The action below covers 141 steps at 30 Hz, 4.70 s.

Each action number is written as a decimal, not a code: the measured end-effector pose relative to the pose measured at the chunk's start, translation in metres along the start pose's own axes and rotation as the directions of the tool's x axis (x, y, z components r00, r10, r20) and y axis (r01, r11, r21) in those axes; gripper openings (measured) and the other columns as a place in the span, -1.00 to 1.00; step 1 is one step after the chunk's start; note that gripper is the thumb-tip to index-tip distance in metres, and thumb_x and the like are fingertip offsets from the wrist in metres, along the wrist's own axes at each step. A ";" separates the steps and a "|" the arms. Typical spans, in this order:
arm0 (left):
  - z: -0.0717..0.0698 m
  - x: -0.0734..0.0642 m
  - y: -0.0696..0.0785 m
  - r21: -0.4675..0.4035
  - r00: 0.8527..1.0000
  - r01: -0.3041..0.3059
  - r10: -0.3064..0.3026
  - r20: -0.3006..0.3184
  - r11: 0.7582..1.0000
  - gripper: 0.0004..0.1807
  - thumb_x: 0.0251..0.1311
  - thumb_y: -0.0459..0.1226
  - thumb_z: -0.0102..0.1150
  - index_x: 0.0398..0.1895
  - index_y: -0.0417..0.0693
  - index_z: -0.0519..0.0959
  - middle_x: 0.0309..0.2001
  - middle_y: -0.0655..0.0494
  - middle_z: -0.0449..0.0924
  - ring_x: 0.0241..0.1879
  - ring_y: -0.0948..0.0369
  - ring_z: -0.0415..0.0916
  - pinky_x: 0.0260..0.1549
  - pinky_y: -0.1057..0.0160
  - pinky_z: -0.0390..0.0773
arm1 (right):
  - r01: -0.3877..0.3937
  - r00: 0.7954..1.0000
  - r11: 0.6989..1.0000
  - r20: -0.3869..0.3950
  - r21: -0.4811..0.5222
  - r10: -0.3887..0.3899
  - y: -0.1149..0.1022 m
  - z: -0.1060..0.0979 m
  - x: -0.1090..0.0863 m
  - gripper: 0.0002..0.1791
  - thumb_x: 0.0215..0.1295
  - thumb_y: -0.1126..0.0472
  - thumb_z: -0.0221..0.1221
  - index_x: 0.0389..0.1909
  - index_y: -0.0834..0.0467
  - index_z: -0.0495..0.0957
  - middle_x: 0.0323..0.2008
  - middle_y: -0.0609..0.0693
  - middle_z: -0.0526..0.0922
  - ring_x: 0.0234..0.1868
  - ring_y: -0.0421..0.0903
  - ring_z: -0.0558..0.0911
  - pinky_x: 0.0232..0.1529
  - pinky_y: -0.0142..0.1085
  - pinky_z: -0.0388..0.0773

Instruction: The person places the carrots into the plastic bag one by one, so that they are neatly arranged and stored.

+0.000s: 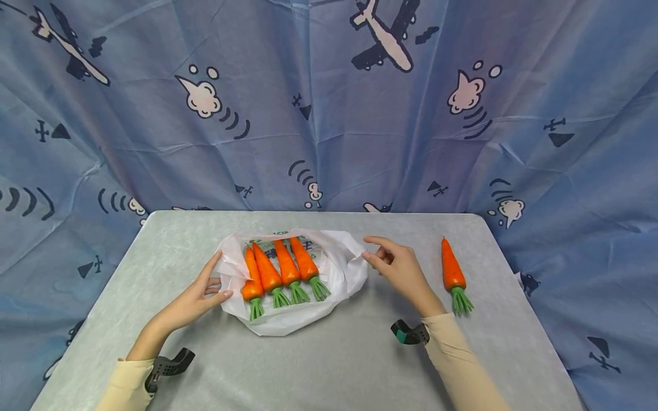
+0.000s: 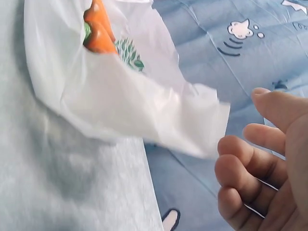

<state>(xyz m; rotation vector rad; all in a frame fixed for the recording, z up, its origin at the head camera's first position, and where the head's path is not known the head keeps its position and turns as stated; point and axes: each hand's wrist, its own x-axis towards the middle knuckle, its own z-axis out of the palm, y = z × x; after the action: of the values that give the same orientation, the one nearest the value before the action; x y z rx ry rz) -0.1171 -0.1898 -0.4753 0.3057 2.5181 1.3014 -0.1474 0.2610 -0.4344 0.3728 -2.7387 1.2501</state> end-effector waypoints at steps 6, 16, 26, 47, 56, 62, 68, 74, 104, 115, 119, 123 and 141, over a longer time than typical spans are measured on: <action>0.000 0.000 -0.001 0.005 1.000 -0.003 0.003 -0.001 1.000 0.06 0.34 -0.01 0.18 0.61 0.20 -0.39 0.52 -0.40 -0.09 0.30 -0.33 0.36 0.19 -0.18 0.51 | -0.026 0.999 1.000 -0.024 -0.004 0.026 0.015 -0.011 -0.008 -0.57 0.37 -0.01 0.22 0.22 -0.01 0.55 -0.49 0.02 0.60 -0.55 -0.07 0.53 -0.55 -0.38 0.48; 0.000 -0.002 0.001 0.008 1.000 -0.006 0.006 -0.006 1.000 0.05 0.34 -0.01 0.18 0.61 0.19 -0.38 0.51 -0.41 -0.06 0.28 -0.33 0.38 0.18 -0.18 0.52 | -0.087 0.991 0.996 -0.099 -0.022 0.085 0.035 -0.032 -0.017 -0.55 0.37 0.01 0.23 0.24 0.02 0.54 -0.48 0.07 0.62 -0.56 -0.05 0.56 -0.54 -0.36 0.49; 0.000 -0.001 -0.002 -0.003 1.000 0.003 -0.003 0.000 1.000 0.06 0.34 -0.01 0.19 0.61 0.21 -0.38 0.51 -0.39 -0.06 0.30 -0.31 0.37 0.19 -0.18 0.51 | -0.173 0.971 0.983 -0.177 -0.064 0.159 0.058 -0.054 -0.029 -0.52 0.39 -0.09 0.17 0.26 0.00 0.52 -0.48 -0.03 0.62 -0.55 -0.12 0.57 -0.57 -0.37 0.48; 0.000 -0.001 -0.002 0.005 1.000 0.000 0.000 -0.006 1.000 0.05 0.34 0.00 0.18 0.61 0.19 -0.38 0.52 -0.41 -0.07 0.29 -0.33 0.37 0.19 -0.19 0.51 | -0.348 0.913 0.916 -0.293 -0.198 0.284 0.115 -0.081 -0.048 -0.45 0.40 -0.13 0.14 0.21 0.18 0.53 -0.54 -0.10 0.36 -0.60 -0.30 0.29 -0.63 -0.37 0.22; -0.002 0.000 -0.001 0.004 1.000 -0.011 0.011 0.000 1.000 0.05 0.35 -0.02 0.18 0.61 0.17 -0.38 0.50 -0.44 -0.07 0.28 -0.33 0.38 0.17 -0.19 0.52 | -0.384 0.920 0.864 -0.211 -0.325 0.330 0.136 -0.080 -0.053 -0.33 0.43 -0.18 0.08 0.34 0.22 0.40 -0.48 0.01 0.38 -0.55 -0.21 0.31 -0.57 -0.35 0.20; -0.002 0.000 0.001 -0.009 1.000 0.000 0.000 0.005 1.000 0.05 0.34 -0.02 0.19 0.61 0.19 -0.37 0.52 -0.42 -0.09 0.29 -0.33 0.37 0.18 -0.19 0.52 | -0.426 0.904 0.834 -0.136 -0.350 0.405 0.142 -0.078 -0.056 -0.16 0.39 -0.29 0.05 0.41 0.29 0.28 -0.44 0.08 0.41 -0.49 -0.10 0.35 -0.54 -0.34 0.21; -0.002 0.000 0.000 -0.004 1.000 -0.004 0.004 0.001 1.000 0.05 0.34 -0.02 0.19 0.61 0.18 -0.36 0.52 -0.41 -0.10 0.28 -0.33 0.38 0.17 -0.18 0.52 | -0.467 0.879 0.816 -0.080 -0.341 0.470 0.145 -0.078 -0.058 -0.05 0.34 -0.37 0.04 0.43 0.32 0.23 -0.40 0.13 0.49 -0.45 -0.06 0.41 -0.51 -0.31 0.24; -0.002 0.001 -0.002 0.005 1.000 -0.012 0.012 -0.001 1.000 0.05 0.34 -0.02 0.19 0.61 0.19 -0.36 0.52 -0.41 -0.08 0.27 -0.32 0.40 0.17 -0.18 0.52 | -0.464 0.872 0.811 -0.021 -0.355 0.490 0.145 -0.077 -0.057 -0.01 0.34 -0.39 0.02 0.42 0.37 0.20 -0.36 0.19 0.55 -0.39 -0.03 0.46 -0.47 -0.31 0.29; -0.002 -0.002 0.003 0.005 1.000 0.006 -0.006 -0.002 1.000 0.06 0.34 -0.03 0.19 0.61 0.16 -0.37 0.48 -0.45 0.00 0.27 -0.32 0.39 0.18 -0.19 0.51 | -0.382 0.899 0.864 0.084 -0.329 0.430 0.140 -0.067 -0.056 -0.07 0.33 -0.33 0.10 0.50 0.20 0.15 -0.41 0.08 0.47 -0.41 -0.07 0.40 -0.45 -0.29 0.23; -0.002 -0.001 0.000 0.011 1.000 -0.004 0.004 -0.002 1.000 0.05 0.35 -0.03 0.18 0.61 0.13 -0.37 0.46 -0.46 0.01 0.27 -0.32 0.39 0.18 -0.18 0.52 | -0.374 0.909 0.865 0.055 -0.336 0.414 0.138 -0.066 -0.056 -0.10 0.35 -0.31 0.08 0.48 0.21 0.18 -0.45 0.06 0.44 -0.46 -0.08 0.37 -0.50 -0.32 0.20; -0.002 -0.001 -0.001 0.008 1.000 0.005 -0.005 -0.002 1.000 0.05 0.35 -0.01 0.18 0.61 0.16 -0.37 0.47 -0.43 0.01 0.29 -0.31 0.38 0.19 -0.18 0.50 | -0.368 0.913 0.865 0.044 -0.342 0.405 0.137 -0.065 -0.055 -0.11 0.35 -0.31 0.08 0.47 0.21 0.19 -0.47 0.06 0.43 -0.47 -0.08 0.37 -0.51 -0.32 0.19; -0.002 -0.001 0.000 0.006 1.000 0.005 -0.005 -0.001 1.000 0.05 0.34 -0.02 0.18 0.61 0.15 -0.37 0.47 -0.42 0.02 0.29 -0.31 0.37 0.20 -0.19 0.50 | -0.363 0.917 0.866 0.033 -0.345 0.397 0.133 -0.065 -0.054 -0.12 0.36 -0.31 0.09 0.47 0.21 0.20 -0.46 0.06 0.42 -0.47 -0.08 0.37 -0.51 -0.33 0.20; -0.001 0.000 -0.001 0.007 1.000 -0.007 0.008 -0.005 1.000 0.05 0.34 -0.02 0.19 0.61 0.17 -0.37 0.48 -0.42 0.00 0.28 -0.30 0.39 0.20 -0.19 0.49 | -0.245 0.965 0.908 0.001 -0.340 0.261 0.075 -0.058 -0.041 -0.17 0.32 -0.27 0.17 0.45 0.13 0.26 -0.47 0.06 0.46 -0.49 -0.09 0.39 -0.54 -0.32 0.26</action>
<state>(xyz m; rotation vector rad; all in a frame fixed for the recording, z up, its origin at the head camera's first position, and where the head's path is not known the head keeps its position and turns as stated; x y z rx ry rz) -0.1179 -0.1912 -0.4758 0.3141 2.5285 1.2980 -0.1278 0.3594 -0.4593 0.0111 -3.0414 0.7917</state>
